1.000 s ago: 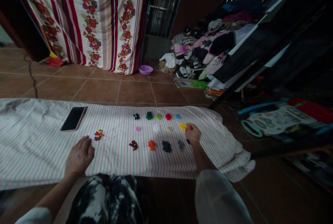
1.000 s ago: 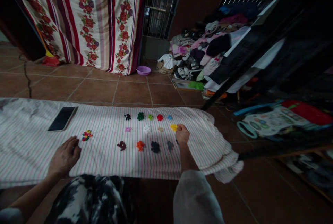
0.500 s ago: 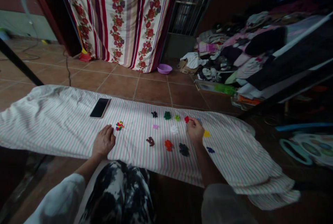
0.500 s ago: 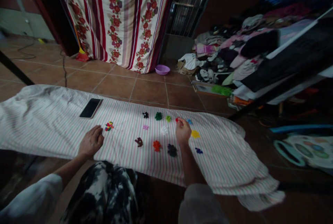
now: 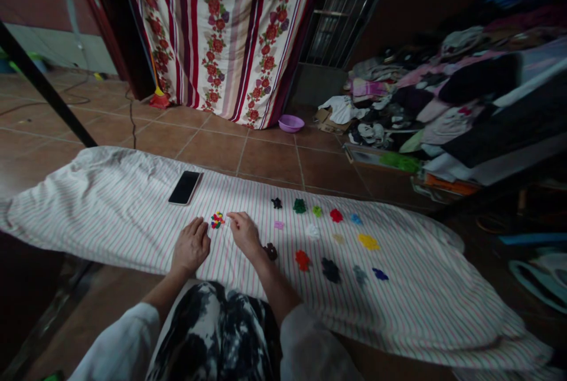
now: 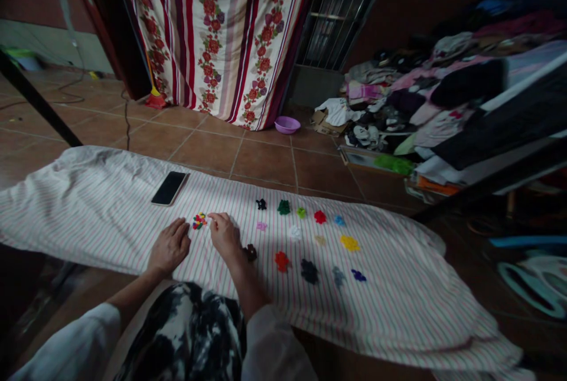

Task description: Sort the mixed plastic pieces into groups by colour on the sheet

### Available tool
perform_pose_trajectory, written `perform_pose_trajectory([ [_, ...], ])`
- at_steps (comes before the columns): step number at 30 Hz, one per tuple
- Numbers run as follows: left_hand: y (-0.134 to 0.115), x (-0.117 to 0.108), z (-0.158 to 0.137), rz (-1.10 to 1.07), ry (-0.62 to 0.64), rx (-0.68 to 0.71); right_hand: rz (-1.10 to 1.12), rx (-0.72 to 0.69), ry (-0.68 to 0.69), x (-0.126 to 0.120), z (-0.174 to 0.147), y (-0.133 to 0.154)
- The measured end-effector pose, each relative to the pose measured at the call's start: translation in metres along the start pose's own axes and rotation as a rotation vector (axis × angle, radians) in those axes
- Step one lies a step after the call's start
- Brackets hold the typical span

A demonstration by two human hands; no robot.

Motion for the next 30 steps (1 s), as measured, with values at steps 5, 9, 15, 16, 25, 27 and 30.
perform_pose_trajectory([
  [5, -0.001, 0.000, 0.001, -0.028, 0.017, -0.016, -0.147, 0.016, 0.075, 0.025, 0.003, 0.008],
  [9, -0.003, -0.002, 0.003, -0.007, 0.019, -0.011, -0.263, 0.036, 0.114, 0.030, 0.004, 0.013],
  [15, -0.005, -0.006, 0.005, -0.017, 0.029, -0.025, -0.365, 0.044, 0.126, 0.030, 0.003, 0.020],
  [16, -0.005, -0.006, 0.005, -0.021, 0.030, -0.028, -0.371, 0.048, 0.122, 0.030, 0.003, 0.019],
  [25, -0.006, -0.005, 0.005, -0.016, 0.043, -0.045, -0.346, 0.025, 0.045, 0.031, -0.002, 0.016],
  [27, -0.006, -0.005, 0.005, -0.011, 0.039, -0.042, -0.329, 0.018, 0.030, 0.032, -0.003, 0.016],
  [30, -0.005, -0.005, 0.005, -0.010, 0.034, -0.043, -0.301, -0.001, 0.012, 0.032, -0.004, 0.015],
])
Point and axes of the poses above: each hand's wrist, its own z-axis towards the middle knuckle, its own x-axis out of the palm, y = z × x, the point moved 3 cm from there along z, towards the middle knuckle, and after that the axes turned 4 degrees about -y, right-handed, at the moved point
